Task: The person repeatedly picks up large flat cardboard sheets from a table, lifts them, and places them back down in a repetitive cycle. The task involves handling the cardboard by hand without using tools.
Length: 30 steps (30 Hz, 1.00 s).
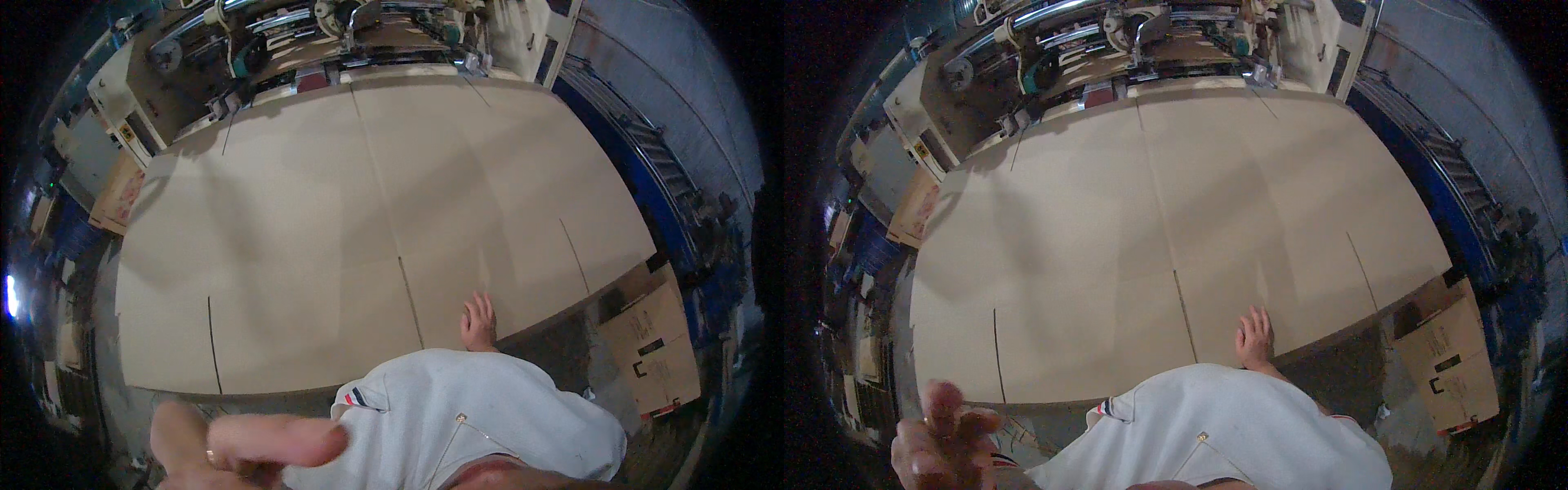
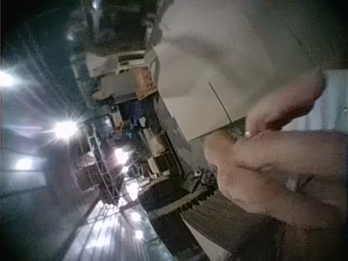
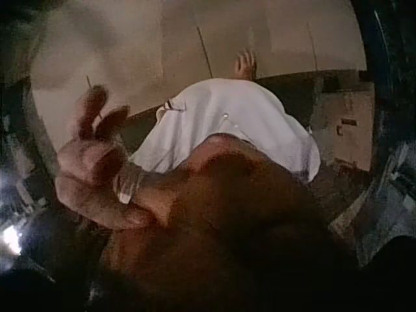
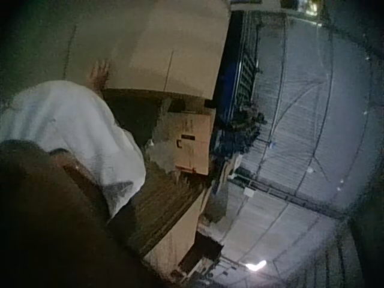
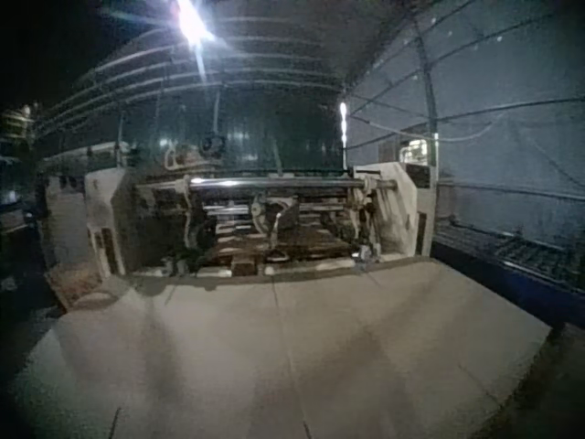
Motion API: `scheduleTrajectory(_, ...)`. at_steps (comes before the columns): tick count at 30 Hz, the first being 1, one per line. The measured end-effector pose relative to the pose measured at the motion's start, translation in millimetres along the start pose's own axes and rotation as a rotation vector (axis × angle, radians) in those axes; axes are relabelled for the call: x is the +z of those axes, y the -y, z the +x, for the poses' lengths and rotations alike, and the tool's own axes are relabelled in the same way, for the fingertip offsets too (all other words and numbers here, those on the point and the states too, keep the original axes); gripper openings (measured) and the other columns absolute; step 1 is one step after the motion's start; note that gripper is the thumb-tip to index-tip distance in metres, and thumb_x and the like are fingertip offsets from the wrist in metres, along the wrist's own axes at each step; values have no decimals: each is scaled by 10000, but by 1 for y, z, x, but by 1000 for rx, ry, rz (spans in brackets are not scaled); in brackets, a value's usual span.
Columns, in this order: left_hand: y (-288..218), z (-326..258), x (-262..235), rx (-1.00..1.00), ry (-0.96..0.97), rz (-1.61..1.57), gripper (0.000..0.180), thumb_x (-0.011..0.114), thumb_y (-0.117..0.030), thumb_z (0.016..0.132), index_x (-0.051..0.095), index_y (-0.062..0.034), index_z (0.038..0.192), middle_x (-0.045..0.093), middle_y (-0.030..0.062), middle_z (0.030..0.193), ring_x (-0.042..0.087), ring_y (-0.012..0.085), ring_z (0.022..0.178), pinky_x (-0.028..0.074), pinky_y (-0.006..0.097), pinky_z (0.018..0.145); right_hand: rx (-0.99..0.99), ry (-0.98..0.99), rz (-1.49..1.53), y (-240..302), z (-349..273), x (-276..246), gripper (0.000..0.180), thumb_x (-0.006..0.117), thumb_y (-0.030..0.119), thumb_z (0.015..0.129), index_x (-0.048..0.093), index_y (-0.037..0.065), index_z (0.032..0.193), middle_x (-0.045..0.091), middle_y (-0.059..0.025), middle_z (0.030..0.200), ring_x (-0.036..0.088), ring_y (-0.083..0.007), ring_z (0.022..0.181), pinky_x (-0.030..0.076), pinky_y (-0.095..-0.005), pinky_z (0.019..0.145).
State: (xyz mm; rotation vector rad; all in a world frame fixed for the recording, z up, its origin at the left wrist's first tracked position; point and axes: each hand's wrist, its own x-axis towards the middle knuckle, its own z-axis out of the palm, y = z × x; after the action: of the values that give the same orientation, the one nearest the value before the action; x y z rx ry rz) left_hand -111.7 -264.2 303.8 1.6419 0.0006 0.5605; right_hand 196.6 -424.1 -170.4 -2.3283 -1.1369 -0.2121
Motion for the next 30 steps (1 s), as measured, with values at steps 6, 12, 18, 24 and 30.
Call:
scheduleTrajectory(6, 39, -12, -19, 519, -504, 192, 421, 536, -245, 906, 508, -49, 1277, 387, 217, 1434, 355, 350, 1349, 243, 477, 1121, 16, 9, 34, 5, 4, -3, 344, 593, 123, 805, 576, 72, 1144, 429, -142, 1395, 312, -413, 1328, 289, -533, 1063)
scheduleTrajectory(12, 146, -94, -171, 248, -1122, 1099, 459, 507, -171, 942, 434, 23, 1351, 376, 208, 1451, 350, 347, 1349, 277, 435, 1106, 85, -113, 44, -31, -13, 10, 376, 594, 98, 801, 571, 87, 1176, 434, -217, 1359, 371, -418, 1285, 299, -540, 1039)
scheduleTrajectory(18, 351, -280, -315, -1241, -1636, 1026, 1042, 501, -677, 833, 233, 163, 1389, 230, 352, 1458, 201, 453, 1385, 215, 490, 1127, 650, -435, -48, -110, -25, 4, 578, 628, 155, 824, 400, 38, 1342, 349, -243, 1410, 392, -407, 1262, 302, -513, 1055)
scheduleTrajectory(24, 428, -350, -328, -1607, -1543, 1226, 1000, 586, -631, 784, 311, 133, 1367, 333, 344, 1401, 320, 454, 1324, 266, 518, 1094, 1068, -283, 298, -138, -1, -18, 573, 584, 235, 871, 379, -29, 1337, 407, -207, 1401, 478, -319, 1207, 418, -416, 973)
scheduleTrajectory(30, 403, -341, -330, -1378, -1901, 1044, 770, 643, -492, 792, 477, 111, 1242, 474, 294, 1274, 461, 439, 1197, 409, 499, 975, 1171, -315, 295, -134, 14, -25, 434, 558, 252, 864, 555, -34, 1191, 602, -203, 1176, 606, -325, 1007, 490, -437, 837)
